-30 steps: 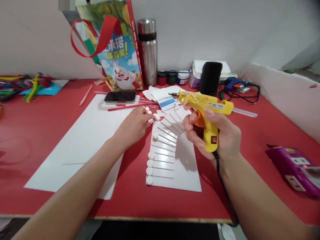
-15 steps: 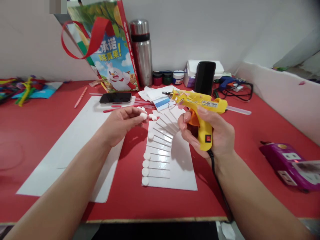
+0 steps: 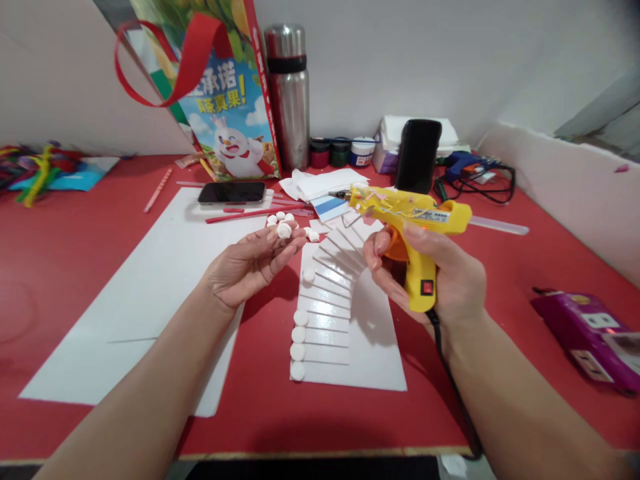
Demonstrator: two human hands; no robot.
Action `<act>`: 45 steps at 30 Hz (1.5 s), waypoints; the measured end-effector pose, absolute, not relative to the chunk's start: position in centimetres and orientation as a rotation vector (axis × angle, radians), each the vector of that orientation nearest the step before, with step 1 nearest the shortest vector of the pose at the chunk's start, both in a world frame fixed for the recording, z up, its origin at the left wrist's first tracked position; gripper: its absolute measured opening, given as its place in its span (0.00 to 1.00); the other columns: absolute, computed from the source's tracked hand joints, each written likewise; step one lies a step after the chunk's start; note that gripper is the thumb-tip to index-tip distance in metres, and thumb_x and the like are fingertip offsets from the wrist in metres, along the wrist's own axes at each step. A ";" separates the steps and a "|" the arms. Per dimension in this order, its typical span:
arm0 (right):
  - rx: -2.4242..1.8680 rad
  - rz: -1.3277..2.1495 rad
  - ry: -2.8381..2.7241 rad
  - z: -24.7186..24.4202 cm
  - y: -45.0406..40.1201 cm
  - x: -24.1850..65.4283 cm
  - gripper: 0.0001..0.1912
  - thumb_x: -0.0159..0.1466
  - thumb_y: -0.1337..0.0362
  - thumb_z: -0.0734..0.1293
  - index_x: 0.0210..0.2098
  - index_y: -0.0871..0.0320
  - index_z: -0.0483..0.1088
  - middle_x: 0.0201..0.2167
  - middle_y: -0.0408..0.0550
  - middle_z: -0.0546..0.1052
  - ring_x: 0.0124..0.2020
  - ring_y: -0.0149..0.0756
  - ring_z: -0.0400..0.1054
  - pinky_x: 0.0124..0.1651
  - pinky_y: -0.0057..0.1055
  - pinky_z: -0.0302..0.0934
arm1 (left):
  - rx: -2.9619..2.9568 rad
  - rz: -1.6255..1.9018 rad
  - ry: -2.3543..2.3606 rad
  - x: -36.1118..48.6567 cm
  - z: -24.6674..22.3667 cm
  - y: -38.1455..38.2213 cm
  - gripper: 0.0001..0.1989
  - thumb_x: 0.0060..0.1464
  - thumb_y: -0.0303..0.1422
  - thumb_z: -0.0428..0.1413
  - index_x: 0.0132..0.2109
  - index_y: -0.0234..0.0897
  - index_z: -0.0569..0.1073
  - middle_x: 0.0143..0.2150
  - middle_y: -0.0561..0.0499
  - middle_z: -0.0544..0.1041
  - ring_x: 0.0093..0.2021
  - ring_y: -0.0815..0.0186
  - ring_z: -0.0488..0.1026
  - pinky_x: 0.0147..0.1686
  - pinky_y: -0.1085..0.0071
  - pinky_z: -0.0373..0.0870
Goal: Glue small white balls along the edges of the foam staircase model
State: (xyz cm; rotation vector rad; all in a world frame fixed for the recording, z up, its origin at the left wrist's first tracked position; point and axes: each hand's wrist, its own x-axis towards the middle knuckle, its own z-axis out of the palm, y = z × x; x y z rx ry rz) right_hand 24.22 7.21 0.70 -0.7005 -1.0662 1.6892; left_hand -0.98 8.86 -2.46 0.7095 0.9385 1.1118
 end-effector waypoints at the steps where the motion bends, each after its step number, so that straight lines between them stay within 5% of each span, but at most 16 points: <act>1: -0.696 1.693 -1.065 0.7 7.2 24.2 0.14 0.66 0.57 0.66 0.30 0.60 0.76 0.27 0.49 0.76 0.12 0.24 0.61 0.14 0.26 0.47 | 0.712 1.115 0.936 -1.0 -2.4 8.8 0.08 0.58 0.27 0.60 0.44 0.37 0.80 0.49 0.44 0.83 0.59 0.57 0.77 0.57 0.69 0.78; 10: -0.698 1.691 -1.051 0.8 7.3 23.9 0.14 0.64 0.57 0.68 0.29 0.61 0.76 0.26 0.49 0.77 0.11 0.24 0.61 0.14 0.26 0.48 | 1.062 1.218 0.964 -0.3 -2.4 8.2 0.14 0.50 0.31 0.70 0.45 0.40 0.84 0.45 0.46 0.85 0.44 0.59 0.83 0.52 0.61 0.81; 20: -0.708 1.696 -1.073 0.5 7.2 24.2 0.15 0.66 0.56 0.67 0.30 0.61 0.76 0.28 0.49 0.77 0.12 0.25 0.62 0.16 0.27 0.50 | 1.665 1.354 1.092 0.9 -1.5 6.8 0.28 0.55 0.29 0.65 0.62 0.45 0.75 0.48 0.46 0.83 0.52 0.57 0.79 0.55 0.59 0.76; 27: -0.719 1.686 -1.084 0.5 7.3 24.2 0.15 0.66 0.55 0.67 0.30 0.61 0.76 0.28 0.49 0.77 0.12 0.24 0.62 0.15 0.26 0.51 | 1.751 1.402 1.139 0.6 -1.5 6.9 0.14 0.55 0.29 0.66 0.49 0.47 0.83 0.49 0.49 0.83 0.52 0.58 0.78 0.57 0.58 0.74; 37: -0.766 1.639 -1.208 0.2 7.0 23.9 0.14 0.66 0.56 0.69 0.31 0.61 0.77 0.27 0.50 0.78 0.13 0.27 0.64 0.15 0.27 0.50 | 1.054 1.381 1.015 0.1 -2.0 8.0 0.10 0.51 0.30 0.69 0.42 0.38 0.81 0.40 0.50 0.83 0.44 0.63 0.82 0.50 0.64 0.80; 45: -0.876 1.602 -1.228 0.4 6.1 23.4 0.13 0.65 0.59 0.70 0.28 0.60 0.75 0.24 0.48 0.76 0.14 0.28 0.64 0.16 0.26 0.53 | 0.677 1.237 0.862 -0.3 -2.0 8.4 0.09 0.51 0.20 0.66 0.39 0.35 0.83 0.39 0.51 0.82 0.35 0.75 0.79 0.35 0.86 0.76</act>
